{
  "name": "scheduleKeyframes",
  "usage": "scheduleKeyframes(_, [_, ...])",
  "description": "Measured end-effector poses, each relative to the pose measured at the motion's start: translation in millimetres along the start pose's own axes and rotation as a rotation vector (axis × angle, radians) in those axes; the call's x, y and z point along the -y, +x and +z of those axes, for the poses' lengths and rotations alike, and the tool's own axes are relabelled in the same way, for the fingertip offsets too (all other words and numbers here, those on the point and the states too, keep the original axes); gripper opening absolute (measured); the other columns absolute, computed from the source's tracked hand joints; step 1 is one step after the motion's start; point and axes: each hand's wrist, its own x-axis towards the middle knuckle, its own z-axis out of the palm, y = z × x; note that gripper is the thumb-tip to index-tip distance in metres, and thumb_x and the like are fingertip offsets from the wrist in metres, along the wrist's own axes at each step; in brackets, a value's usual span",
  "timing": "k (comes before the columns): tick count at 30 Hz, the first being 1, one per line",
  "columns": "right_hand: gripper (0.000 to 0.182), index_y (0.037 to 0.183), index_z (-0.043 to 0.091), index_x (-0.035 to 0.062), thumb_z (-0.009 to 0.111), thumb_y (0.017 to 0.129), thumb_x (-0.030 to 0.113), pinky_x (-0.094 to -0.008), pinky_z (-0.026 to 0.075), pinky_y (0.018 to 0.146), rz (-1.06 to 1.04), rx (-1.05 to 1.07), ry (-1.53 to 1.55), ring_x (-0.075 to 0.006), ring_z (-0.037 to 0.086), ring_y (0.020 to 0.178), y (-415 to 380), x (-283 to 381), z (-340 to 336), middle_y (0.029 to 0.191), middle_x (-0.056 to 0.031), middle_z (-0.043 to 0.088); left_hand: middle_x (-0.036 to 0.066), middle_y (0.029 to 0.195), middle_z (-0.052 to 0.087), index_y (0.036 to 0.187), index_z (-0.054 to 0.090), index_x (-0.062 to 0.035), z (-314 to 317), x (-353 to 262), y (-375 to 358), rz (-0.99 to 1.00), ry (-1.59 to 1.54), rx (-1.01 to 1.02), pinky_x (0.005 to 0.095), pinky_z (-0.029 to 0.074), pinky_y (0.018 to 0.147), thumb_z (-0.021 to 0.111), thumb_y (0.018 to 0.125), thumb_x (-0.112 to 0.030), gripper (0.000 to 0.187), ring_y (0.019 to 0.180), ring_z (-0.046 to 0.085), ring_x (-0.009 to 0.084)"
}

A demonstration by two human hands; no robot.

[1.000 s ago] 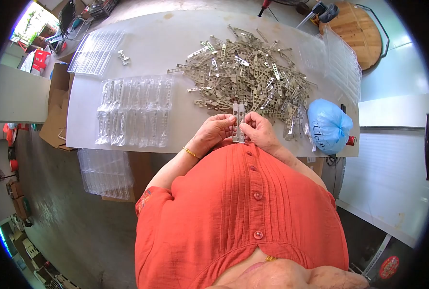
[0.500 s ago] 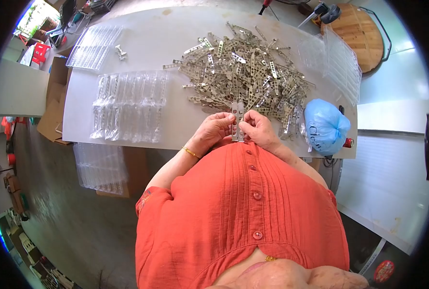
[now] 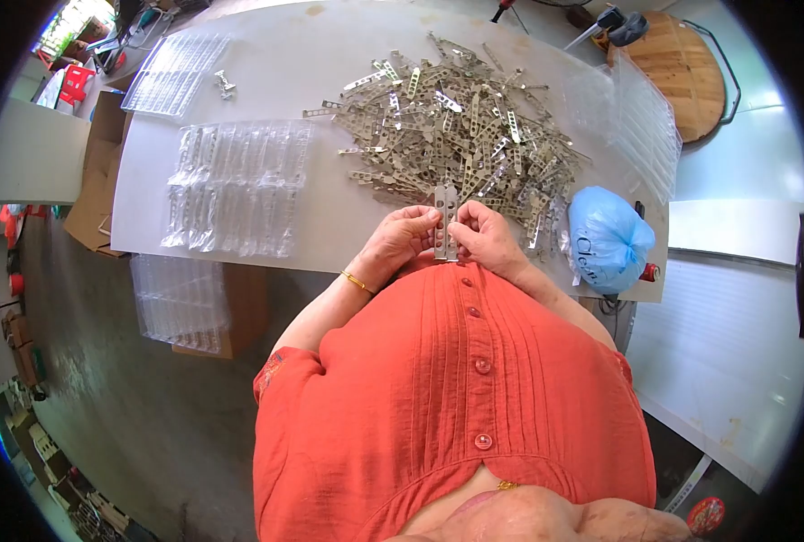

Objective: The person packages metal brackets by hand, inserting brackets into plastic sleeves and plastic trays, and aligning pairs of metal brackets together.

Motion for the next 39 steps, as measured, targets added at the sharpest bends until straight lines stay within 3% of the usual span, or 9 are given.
scheduleKeyframes(30, [0.012, 0.087, 0.052, 0.0054, 0.060, 0.091, 0.012, -0.0211, 0.049, 0.055, 0.011, -0.040, 0.087, -0.0044, 0.055, 0.060, 26, 2, 64, 0.072, 0.0004, 0.059, 0.003, 0.091, 0.066, 0.104, 0.062, -0.0050, -49, -43, -22, -0.045, 0.077, -0.039, 0.0295, 0.052, 0.076, 0.062, 0.095, -0.016, 0.014, 0.079, 0.063, 0.0132])
scheduleKeyframes(39, [0.012, 0.085, 0.051, 0.0052, 0.061, 0.089, 0.011, -0.0213, 0.042, 0.052, -0.041, -0.063, 0.042, -0.0026, 0.051, 0.060, 15, -9, 48, 0.068, 0.0024, 0.057, 0.003, 0.090, 0.065, 0.103, 0.061, -0.0046, -35, -29, -18, -0.025, 0.093, -0.008, 0.0292, 0.052, 0.076, 0.061, 0.096, -0.016, 0.014, 0.078, 0.062, 0.0131])
